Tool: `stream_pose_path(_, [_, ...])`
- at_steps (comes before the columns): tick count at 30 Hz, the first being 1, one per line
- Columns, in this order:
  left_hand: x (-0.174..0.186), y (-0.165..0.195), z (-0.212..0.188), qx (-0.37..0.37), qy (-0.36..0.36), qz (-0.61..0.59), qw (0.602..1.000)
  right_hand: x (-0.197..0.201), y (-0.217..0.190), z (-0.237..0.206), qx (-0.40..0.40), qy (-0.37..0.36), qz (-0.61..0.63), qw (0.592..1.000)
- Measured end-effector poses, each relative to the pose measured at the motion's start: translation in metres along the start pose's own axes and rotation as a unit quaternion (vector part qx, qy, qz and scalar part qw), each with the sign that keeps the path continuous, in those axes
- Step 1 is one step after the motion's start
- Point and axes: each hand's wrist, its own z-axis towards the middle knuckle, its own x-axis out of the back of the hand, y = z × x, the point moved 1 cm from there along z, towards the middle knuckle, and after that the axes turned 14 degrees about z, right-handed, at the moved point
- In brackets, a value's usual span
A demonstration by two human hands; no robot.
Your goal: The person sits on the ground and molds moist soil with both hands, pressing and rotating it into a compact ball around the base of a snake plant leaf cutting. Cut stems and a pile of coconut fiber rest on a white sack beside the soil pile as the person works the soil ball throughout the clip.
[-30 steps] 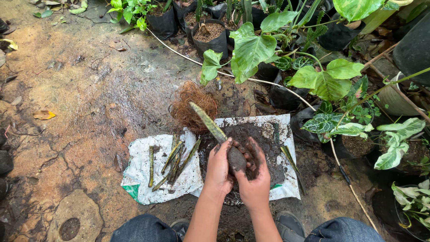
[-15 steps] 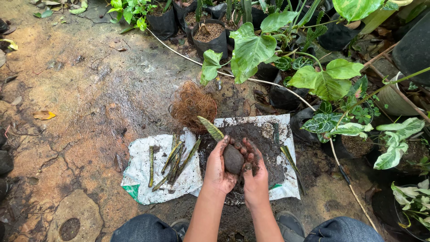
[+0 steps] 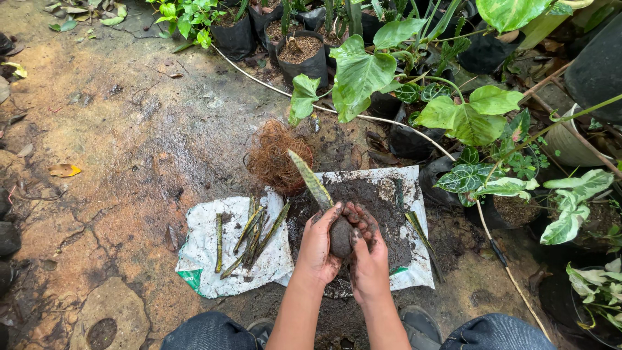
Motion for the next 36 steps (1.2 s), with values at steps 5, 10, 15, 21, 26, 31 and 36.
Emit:
stream_pose_path(5, [-0.001, 0.002, 0.0, -0.002, 0.017, 0.02, 1.0, 0.004, -0.003, 0.001, -0.034, 0.023, 0.023, 0.999])
stream_pose_path(10, [-0.004, 0.002, 0.003, 0.019, 0.015, -0.053, 0.998, 0.016, 0.007, 0.003, 0.01, 0.0, -0.006, 1.0])
stream_pose_path(15, [-0.002, -0.003, 0.008, 0.045, 0.046, -0.144, 0.988, 0.026, 0.028, 0.0, 0.093, -0.031, -0.113, 0.989])
stream_pose_path(21, [0.004, -0.009, 0.012, 0.025, 0.02, -0.131, 0.991, 0.03, 0.03, -0.003, 0.109, -0.003, -0.193, 0.975])
stream_pose_path(26, [0.001, -0.011, 0.009, -0.002, 0.012, -0.082, 0.997, 0.027, 0.025, -0.003, 0.126, -0.005, -0.217, 0.968])
stream_pose_path(31, [-0.002, -0.011, 0.007, -0.022, 0.018, -0.056, 0.998, 0.026, 0.021, -0.003, 0.132, -0.029, -0.174, 0.975])
stream_pose_path(36, [-0.001, -0.01, 0.009, -0.031, 0.016, -0.038, 0.999, 0.028, 0.021, -0.003, 0.118, -0.01, -0.213, 0.97])
